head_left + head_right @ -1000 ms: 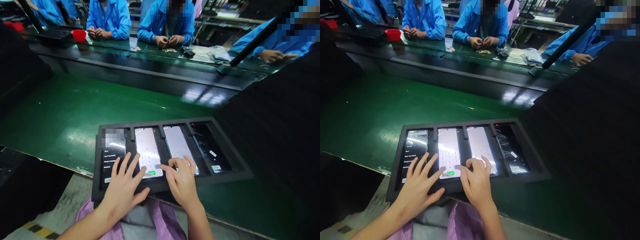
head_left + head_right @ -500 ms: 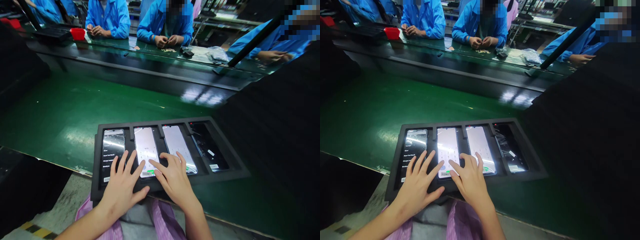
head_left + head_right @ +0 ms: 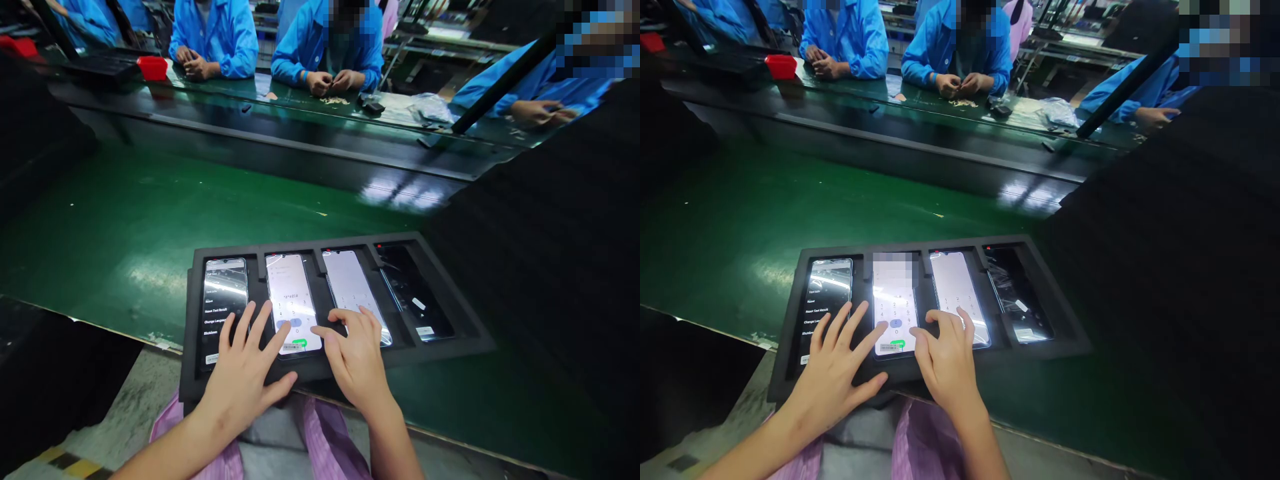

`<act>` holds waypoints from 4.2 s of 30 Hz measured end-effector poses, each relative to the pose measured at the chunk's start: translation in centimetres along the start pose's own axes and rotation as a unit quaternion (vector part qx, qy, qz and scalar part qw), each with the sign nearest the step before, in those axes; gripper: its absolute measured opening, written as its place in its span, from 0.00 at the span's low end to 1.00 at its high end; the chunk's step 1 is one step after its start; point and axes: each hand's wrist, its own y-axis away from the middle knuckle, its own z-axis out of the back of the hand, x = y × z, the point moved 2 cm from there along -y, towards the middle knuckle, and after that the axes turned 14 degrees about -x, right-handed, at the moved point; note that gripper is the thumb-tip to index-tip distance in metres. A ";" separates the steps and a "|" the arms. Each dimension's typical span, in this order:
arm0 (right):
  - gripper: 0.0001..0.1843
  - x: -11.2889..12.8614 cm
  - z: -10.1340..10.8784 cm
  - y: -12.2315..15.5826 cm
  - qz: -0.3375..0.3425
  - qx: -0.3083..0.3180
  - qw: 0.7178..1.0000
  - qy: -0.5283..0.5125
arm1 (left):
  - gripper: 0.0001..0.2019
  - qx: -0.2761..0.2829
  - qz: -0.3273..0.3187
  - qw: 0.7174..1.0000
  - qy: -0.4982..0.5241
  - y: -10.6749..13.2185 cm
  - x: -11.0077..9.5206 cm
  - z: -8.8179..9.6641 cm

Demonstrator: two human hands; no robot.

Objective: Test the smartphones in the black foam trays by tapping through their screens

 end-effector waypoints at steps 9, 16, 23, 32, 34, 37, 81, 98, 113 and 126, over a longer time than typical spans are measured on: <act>0.20 -0.5 0.3 0.1 0.020 0.014 1.000 0.009 | 0.19 0.011 0.007 1.000 0.023 0.2 0.0 -0.1; 0.20 -0.6 0.6 0.1 0.016 0.006 1.000 0.005 | 0.16 0.018 0.027 0.999 0.039 0.3 0.1 -0.2; 0.21 -4.7 3.2 0.3 -0.053 -0.147 0.986 0.056 | 0.18 0.006 -0.008 0.999 0.047 -0.5 -1.1 -0.3; 0.22 -7.9 4.2 1.0 -0.061 -0.107 0.992 -0.002 | 0.23 -0.025 -0.056 0.995 0.082 -3.7 -7.6 -3.5; 0.21 -7.9 4.3 1.0 -0.056 -0.111 0.992 -0.013 | 0.23 -0.024 -0.036 0.997 0.071 -4.0 -8.2 -4.2; 0.21 -7.8 4.5 1.0 -0.050 -0.114 0.992 -0.015 | 0.22 -0.011 -0.030 0.998 0.055 -4.1 -8.4 -4.9; 0.21 -8.5 4.4 1.6 -0.089 -0.087 0.992 0.026 | 0.33 -0.010 -0.030 0.999 -0.009 -4.2 -9.0 -5.8; 0.20 -8.1 4.5 1.2 -0.087 -0.074 0.992 0.045 | 0.27 -0.020 0.005 0.999 0.040 -4.2 -9.0 -5.4; 0.20 -8.1 4.5 1.2 -0.096 -0.074 0.992 0.041 | 0.26 -0.021 -0.030 0.999 0.014 -4.3 -9.0 -5.3; 0.20 -3.6 3.0 0.4 -0.039 -0.034 0.999 -0.013 | 0.13 -0.007 -0.081 0.992 0.100 -2.4 -4.8 0.2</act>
